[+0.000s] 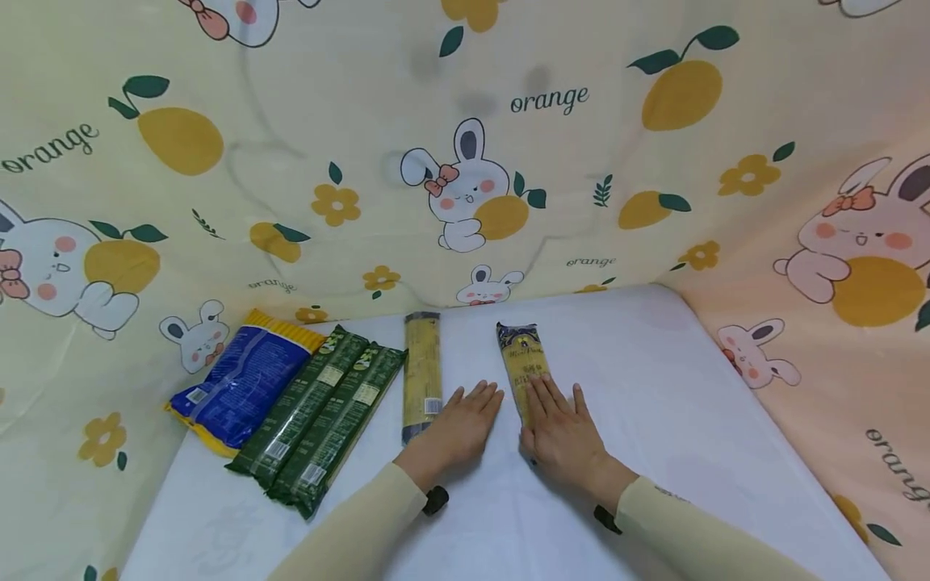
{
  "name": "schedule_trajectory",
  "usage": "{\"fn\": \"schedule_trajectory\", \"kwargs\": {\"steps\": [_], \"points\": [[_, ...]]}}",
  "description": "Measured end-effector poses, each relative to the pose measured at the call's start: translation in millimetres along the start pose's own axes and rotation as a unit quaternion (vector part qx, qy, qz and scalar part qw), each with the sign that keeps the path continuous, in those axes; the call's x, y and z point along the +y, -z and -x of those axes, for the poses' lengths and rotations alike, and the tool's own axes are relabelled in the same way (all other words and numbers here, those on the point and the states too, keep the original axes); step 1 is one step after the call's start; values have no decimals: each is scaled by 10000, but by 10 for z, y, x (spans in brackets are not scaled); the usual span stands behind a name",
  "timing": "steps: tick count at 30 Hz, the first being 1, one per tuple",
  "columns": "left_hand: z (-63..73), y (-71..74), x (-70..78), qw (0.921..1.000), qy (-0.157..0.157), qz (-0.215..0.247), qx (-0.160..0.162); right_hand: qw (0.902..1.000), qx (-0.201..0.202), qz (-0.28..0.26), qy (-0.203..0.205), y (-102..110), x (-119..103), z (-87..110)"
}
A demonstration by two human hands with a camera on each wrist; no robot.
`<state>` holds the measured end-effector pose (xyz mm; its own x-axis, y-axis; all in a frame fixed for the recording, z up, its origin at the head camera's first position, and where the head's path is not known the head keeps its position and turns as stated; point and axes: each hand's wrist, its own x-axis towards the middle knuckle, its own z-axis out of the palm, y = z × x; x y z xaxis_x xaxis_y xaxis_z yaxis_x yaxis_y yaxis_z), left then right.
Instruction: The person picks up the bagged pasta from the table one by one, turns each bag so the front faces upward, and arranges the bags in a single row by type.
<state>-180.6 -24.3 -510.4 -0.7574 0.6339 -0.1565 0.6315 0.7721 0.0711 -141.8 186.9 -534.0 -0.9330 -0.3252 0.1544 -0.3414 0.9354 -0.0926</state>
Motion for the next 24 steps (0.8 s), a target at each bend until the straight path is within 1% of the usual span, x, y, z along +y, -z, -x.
{"fn": "schedule_trajectory", "kwargs": {"steps": [4, 6, 9, 12, 14, 17, 24], "points": [[95, 4, -185, 9993, 301, 62, 223, 9998, -69, 39, -199, 16, 164, -31], [151, 2, -316, 9979, 482, 165, 400, 9994, -145, 68, -294, 27, 248, -42], [244, 8, -523, 9949, 800, 220, 566, 9987, -251, 117, -435, 63, 360, -55], [330, 18, -698, 9920, 1067, 435, 509, 9974, -362, 151, -604, 96, 482, -53], [370, 13, -784, 9905, 1150, 616, 426, 9967, -382, 168, -690, 116, 564, -48], [394, -5, -857, 9889, 1183, 840, 310, 9960, -379, 183, -787, 143, 687, -40], [400, -76, -920, 9896, 1118, 887, 195, 9945, -388, 144, -963, 198, 933, -7]]}}
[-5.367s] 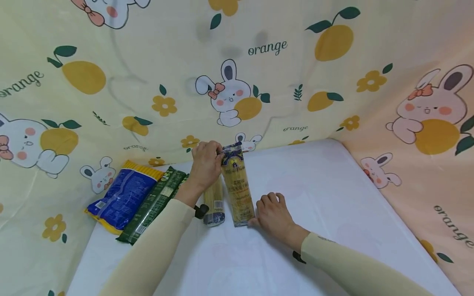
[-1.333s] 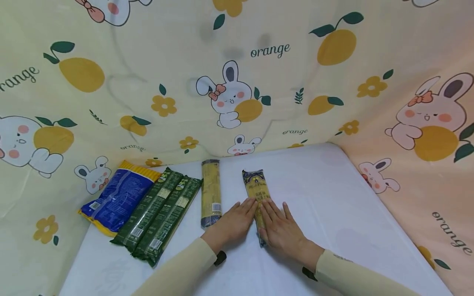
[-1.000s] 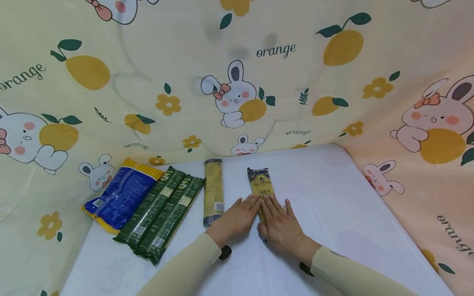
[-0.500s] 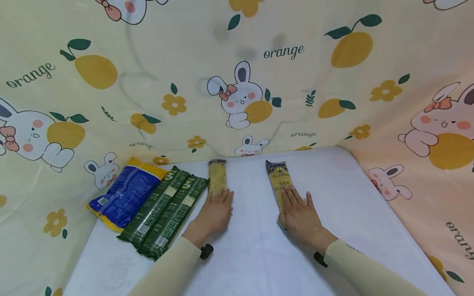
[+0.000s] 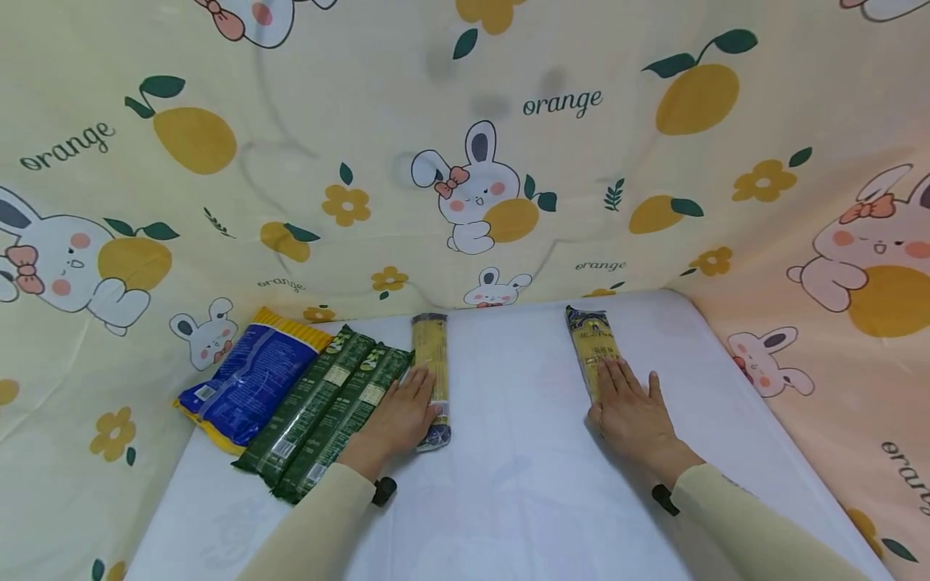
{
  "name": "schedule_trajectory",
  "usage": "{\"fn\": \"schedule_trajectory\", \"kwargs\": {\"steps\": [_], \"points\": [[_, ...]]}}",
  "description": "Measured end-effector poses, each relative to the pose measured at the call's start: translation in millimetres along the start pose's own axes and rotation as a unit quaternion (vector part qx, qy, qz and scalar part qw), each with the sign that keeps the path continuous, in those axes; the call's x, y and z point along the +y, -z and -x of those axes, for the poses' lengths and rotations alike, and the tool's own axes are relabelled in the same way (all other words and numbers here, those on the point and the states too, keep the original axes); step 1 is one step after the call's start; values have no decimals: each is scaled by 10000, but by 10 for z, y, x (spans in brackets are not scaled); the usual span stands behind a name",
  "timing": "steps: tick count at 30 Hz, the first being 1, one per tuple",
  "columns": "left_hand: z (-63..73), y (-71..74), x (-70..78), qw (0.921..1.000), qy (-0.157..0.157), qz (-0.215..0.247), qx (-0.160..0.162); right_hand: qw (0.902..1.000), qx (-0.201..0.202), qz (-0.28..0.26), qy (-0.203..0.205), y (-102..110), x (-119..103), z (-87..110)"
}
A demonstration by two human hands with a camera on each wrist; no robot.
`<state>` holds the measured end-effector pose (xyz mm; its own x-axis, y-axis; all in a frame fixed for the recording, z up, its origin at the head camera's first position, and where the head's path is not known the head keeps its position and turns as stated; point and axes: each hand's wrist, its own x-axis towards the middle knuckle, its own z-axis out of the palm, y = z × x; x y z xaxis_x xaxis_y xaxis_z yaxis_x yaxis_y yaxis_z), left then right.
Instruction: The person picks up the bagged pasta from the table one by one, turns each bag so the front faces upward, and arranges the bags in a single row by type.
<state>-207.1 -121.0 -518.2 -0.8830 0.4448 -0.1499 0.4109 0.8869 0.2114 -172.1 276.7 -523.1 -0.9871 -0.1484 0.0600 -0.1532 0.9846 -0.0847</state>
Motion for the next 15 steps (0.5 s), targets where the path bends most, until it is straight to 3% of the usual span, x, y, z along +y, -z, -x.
{"fn": "schedule_trajectory", "kwargs": {"steps": [15], "points": [[1, -15, -22, 9999, -75, 84, -15, 9994, -143, -90, -314, 12, 462, 146]]}}
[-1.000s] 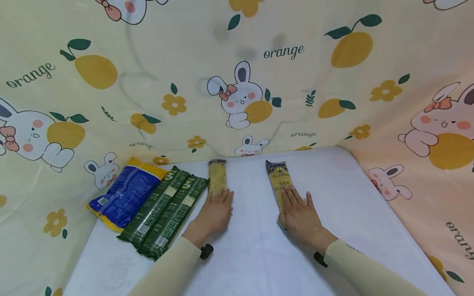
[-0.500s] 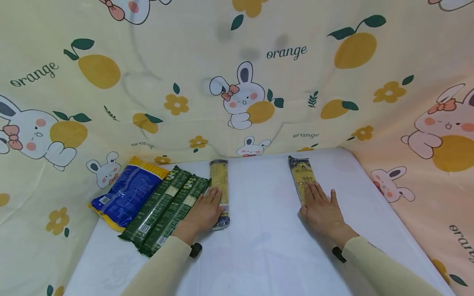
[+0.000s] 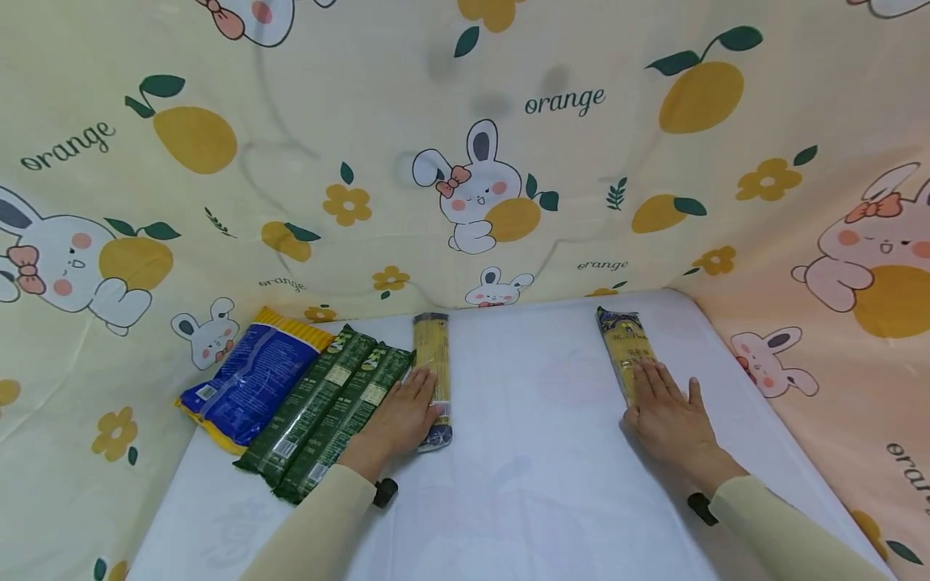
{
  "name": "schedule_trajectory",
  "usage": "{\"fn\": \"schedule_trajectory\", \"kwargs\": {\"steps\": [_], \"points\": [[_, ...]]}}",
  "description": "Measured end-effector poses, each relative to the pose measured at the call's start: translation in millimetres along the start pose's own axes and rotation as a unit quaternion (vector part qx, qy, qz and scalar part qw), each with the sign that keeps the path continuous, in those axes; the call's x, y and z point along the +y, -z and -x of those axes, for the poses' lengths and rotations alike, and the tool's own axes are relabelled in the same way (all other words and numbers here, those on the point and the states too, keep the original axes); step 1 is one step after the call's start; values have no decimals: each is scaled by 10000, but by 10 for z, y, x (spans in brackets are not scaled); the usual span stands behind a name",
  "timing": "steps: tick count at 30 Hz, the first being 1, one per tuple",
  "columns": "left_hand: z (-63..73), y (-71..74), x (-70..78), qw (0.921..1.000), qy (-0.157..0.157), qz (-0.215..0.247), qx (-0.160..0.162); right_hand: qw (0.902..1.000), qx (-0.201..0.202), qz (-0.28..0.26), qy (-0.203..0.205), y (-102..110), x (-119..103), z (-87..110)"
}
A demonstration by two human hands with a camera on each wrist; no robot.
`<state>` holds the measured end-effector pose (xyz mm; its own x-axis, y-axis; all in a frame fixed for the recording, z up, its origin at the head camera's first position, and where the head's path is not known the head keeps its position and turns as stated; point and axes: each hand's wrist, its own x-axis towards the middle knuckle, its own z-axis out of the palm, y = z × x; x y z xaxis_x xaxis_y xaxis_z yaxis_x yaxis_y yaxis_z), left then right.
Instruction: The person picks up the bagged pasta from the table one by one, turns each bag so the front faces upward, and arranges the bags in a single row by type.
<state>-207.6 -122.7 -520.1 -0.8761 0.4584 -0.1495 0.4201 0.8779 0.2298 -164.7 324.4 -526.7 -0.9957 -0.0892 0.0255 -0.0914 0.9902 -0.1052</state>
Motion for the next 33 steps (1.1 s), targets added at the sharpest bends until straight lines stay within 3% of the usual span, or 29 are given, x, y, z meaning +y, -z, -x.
{"fn": "schedule_trajectory", "kwargs": {"steps": [17, 26, 33], "points": [[4, -18, -23, 9999, -71, -74, -31, 10000, 10, 28, -59, 21, 103, 60], [-12, -62, -54, 9991, -227, -359, 27, 9999, 152, -3, 9, 74, 75, 35], [-32, -105, 2, 9987, -235, -449, 109, 9994, 347, -26, 32, 83, 66, 30]]}}
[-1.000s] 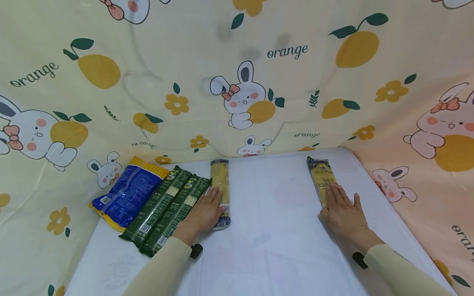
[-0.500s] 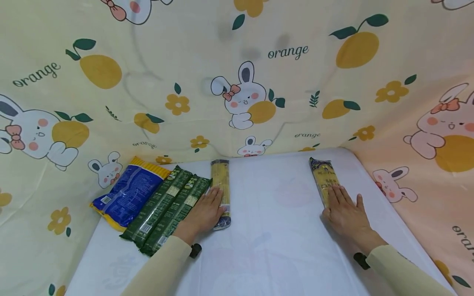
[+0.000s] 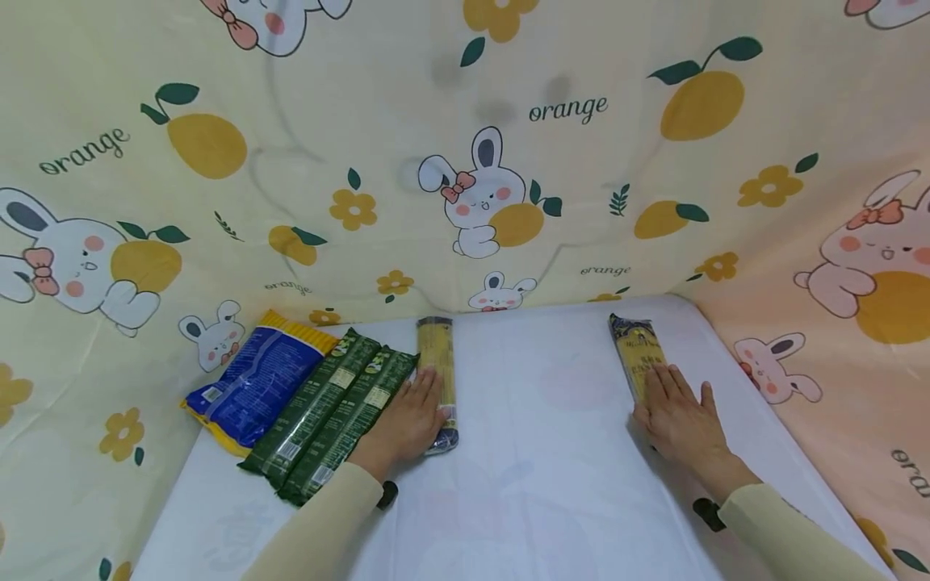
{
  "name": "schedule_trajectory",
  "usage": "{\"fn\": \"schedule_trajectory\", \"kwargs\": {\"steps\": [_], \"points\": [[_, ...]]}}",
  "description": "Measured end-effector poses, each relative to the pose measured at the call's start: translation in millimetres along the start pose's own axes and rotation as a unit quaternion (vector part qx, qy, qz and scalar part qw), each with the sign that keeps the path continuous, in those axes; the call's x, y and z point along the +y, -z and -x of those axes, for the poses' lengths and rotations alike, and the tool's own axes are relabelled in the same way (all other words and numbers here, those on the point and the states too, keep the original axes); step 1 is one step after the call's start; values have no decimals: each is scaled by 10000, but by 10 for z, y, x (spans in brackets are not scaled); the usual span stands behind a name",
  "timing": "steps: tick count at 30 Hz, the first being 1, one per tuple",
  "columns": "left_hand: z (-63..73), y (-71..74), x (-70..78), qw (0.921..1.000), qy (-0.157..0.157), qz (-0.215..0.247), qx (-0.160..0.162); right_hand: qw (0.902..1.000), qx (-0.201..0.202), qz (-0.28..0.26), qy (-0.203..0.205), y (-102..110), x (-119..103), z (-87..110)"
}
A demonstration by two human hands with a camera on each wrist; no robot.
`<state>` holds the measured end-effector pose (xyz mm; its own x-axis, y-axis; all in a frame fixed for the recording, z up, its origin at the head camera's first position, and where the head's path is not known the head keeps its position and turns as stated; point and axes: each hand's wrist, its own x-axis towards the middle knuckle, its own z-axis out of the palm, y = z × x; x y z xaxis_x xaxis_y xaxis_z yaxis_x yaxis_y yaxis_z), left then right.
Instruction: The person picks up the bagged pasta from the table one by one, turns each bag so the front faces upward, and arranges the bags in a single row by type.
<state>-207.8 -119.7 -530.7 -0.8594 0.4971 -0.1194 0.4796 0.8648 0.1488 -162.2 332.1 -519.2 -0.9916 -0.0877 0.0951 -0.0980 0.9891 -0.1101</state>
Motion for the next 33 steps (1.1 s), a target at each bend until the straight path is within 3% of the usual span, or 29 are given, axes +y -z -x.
{"fn": "schedule_trajectory", "kwargs": {"steps": [6, 14, 20, 26, 29, 33], "points": [[-16, -86, 125, 9998, 104, 95, 148, 9998, -10, -173, -62, 7, -109, -47], [-24, -152, 400, 9995, 164, -166, 206, 9991, 368, -179, 139, -23, -428, -159], [-11, -179, 779, 9992, 118, -331, 213, 9955, 757, 151, 547, -48, -763, -202], [13, -220, 1117, 9989, -170, -299, 307, 9965, 532, -116, 638, -75, -1108, -189], [44, -238, 1149, 9987, -266, -265, 342, 9954, 563, -193, 752, -113, -1254, -183], [101, -252, 1072, 9989, -220, -296, 284, 9928, 681, -153, 974, -135, -1401, -126]]}}
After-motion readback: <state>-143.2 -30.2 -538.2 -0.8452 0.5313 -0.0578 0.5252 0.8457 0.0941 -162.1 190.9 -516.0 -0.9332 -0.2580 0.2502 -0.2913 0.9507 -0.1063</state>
